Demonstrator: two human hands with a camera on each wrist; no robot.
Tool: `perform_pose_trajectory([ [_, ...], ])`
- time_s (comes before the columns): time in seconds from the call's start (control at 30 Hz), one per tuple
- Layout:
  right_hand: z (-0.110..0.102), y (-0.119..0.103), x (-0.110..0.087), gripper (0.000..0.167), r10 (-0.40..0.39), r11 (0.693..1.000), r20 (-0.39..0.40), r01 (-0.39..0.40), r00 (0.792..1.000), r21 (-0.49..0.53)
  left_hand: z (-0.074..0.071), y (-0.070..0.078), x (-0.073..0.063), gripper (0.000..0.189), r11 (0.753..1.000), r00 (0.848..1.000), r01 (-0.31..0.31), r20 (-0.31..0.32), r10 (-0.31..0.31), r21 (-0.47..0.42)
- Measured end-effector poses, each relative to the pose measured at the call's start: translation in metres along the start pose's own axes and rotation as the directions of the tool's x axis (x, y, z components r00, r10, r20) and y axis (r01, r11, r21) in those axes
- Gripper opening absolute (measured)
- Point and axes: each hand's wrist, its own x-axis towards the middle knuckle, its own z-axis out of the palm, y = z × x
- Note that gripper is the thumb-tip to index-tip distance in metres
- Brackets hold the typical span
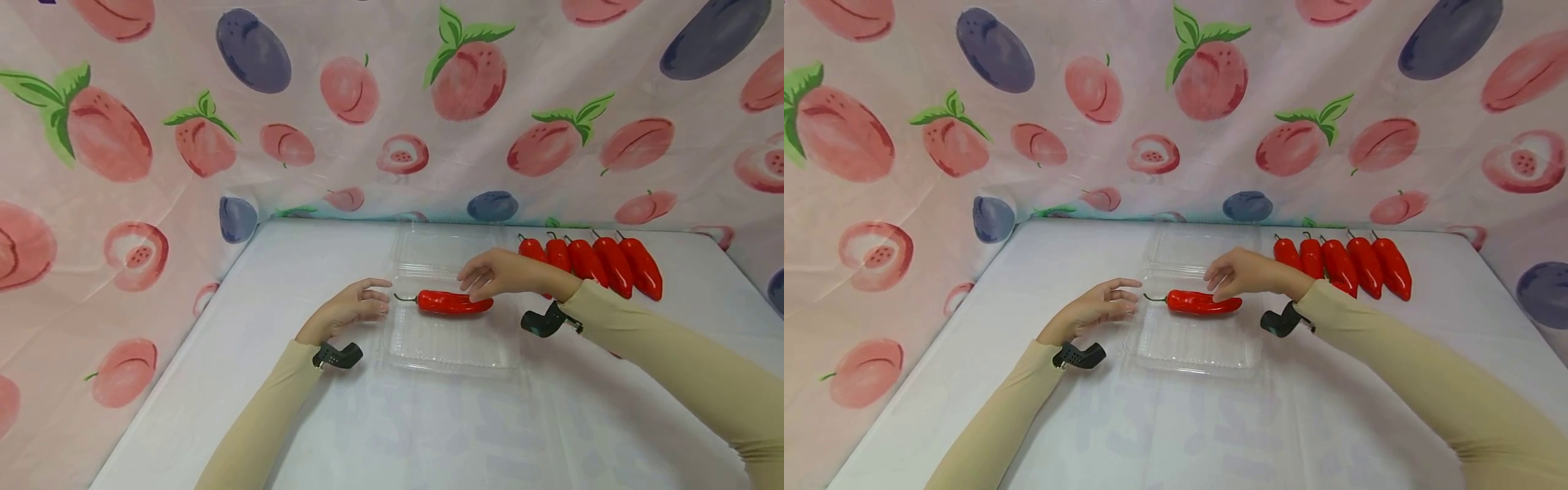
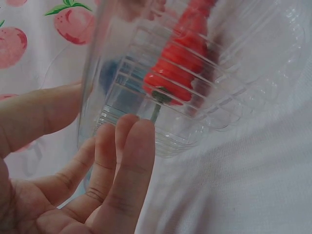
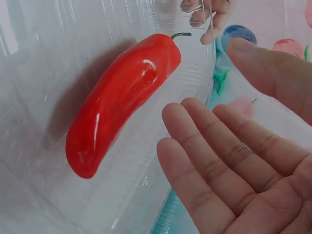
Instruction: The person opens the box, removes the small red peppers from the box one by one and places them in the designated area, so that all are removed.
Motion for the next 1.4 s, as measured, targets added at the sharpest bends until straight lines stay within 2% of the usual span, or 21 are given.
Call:
perform_pose_trajectory([
  [0.67,0.015,0.007,0.016,0.044,0.101,0.992,0.006,-0.101,0.995,0.076,0.0,0.0,-0.001,0.057,1.0,1.0,0.002,0.004,-0.002,-0.01],
  [1.0,0.018,0.01,0.022,0.044,0.118,0.991,0.01,-0.118,0.993,0.065,0.001,0.0,-0.001,0.056,1.0,1.0,0.004,-0.007,-0.004,-0.005],
  [1.4,0.021,0.012,0.024,0.045,0.086,0.994,0.027,-0.087,0.996,0.062,0.0,-0.001,0.001,0.057,1.0,1.0,0.0,0.006,0.0,-0.025],
])
